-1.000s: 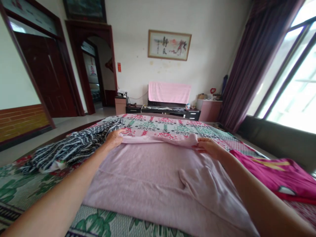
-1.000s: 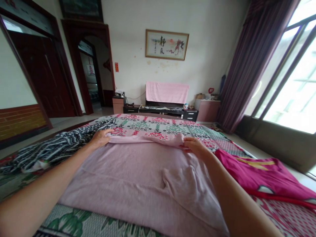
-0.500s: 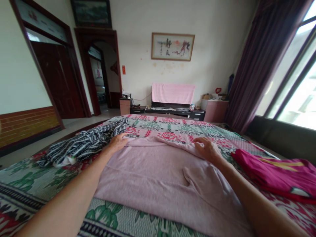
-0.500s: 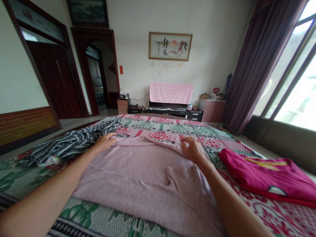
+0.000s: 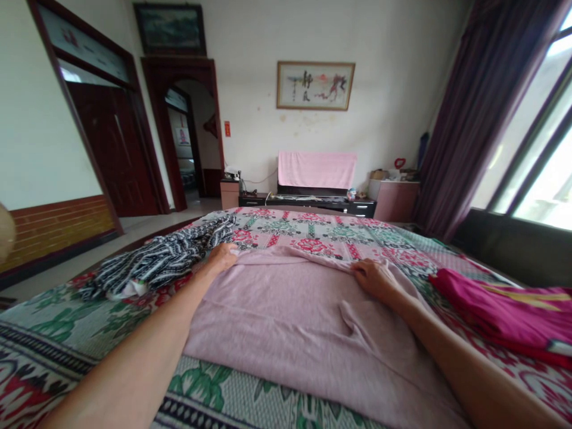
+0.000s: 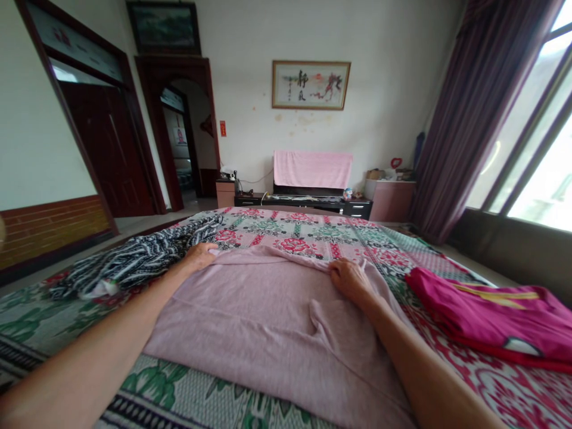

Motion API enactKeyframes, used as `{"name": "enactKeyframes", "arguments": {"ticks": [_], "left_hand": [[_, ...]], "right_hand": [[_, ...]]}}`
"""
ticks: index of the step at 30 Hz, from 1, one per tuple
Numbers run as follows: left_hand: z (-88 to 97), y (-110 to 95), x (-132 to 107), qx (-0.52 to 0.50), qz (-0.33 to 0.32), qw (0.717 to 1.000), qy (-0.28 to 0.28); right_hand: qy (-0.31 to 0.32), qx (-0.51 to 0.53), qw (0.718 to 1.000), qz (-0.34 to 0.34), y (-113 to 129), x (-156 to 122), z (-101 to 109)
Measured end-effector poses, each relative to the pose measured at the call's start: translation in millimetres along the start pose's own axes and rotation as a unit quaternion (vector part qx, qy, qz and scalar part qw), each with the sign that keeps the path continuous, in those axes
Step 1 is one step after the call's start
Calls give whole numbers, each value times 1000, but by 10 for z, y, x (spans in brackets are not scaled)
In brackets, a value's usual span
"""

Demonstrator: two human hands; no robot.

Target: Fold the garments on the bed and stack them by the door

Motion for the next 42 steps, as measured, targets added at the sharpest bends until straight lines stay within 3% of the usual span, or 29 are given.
{"name": "enactKeyframes", "arguments": {"ticks": [3, 6, 11, 16, 20, 23, 25, 27, 32, 37, 39, 42], "left_hand": [[45, -11, -41, -6, -9, 1000, -12], [219, -51, -78, -30, -37, 996, -77], [440, -69, -119, -184, -72, 971, -130], [356, 100, -102, -425, -13, 901, -89], [319, 143, -128, -477, -3, 878, -36], [283, 47, -203, -418, -36, 906, 61], [221, -57, -298, -330, -65, 930, 145], [211, -137, -379, -249, -84, 946, 192], [317, -228, -402, -133, -91, 967, 197], [178, -192, -406, -91, -89, 962, 243], [194, -152, -336, -69, -86, 974, 200], [482, -112, -193, -37, -86, 995, 17]], "right_hand": [[-47, 9, 997, -55, -96, -18, 115], [-88, 20, 990, -108, -220, -48, 218], [-99, 21, 989, -110, -266, -46, 238], [-100, 24, 988, -117, -248, -59, 279], [-96, 20, 985, -142, -268, -80, 338], [-72, 17, 987, -139, -280, -82, 308], [-51, 15, 991, -122, -266, -75, 261], [-39, 16, 994, -100, -239, -65, 230], [-34, 36, 999, -18, -55, -29, 215], [-19, 48, 998, 45, 116, -36, 175], [-20, 49, 998, 43, 121, -37, 167], [-36, 43, 998, 9, 65, -29, 189]]}}
Point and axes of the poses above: each hand's wrist, its own x-axis towards the middle knuckle, its own z-axis out of the back of the hand, y = z × x, the point moved 10 cm from there along x, towards the middle knuckle, and after that the axes turned 2 degrees about -x, right-handed, at the moved point
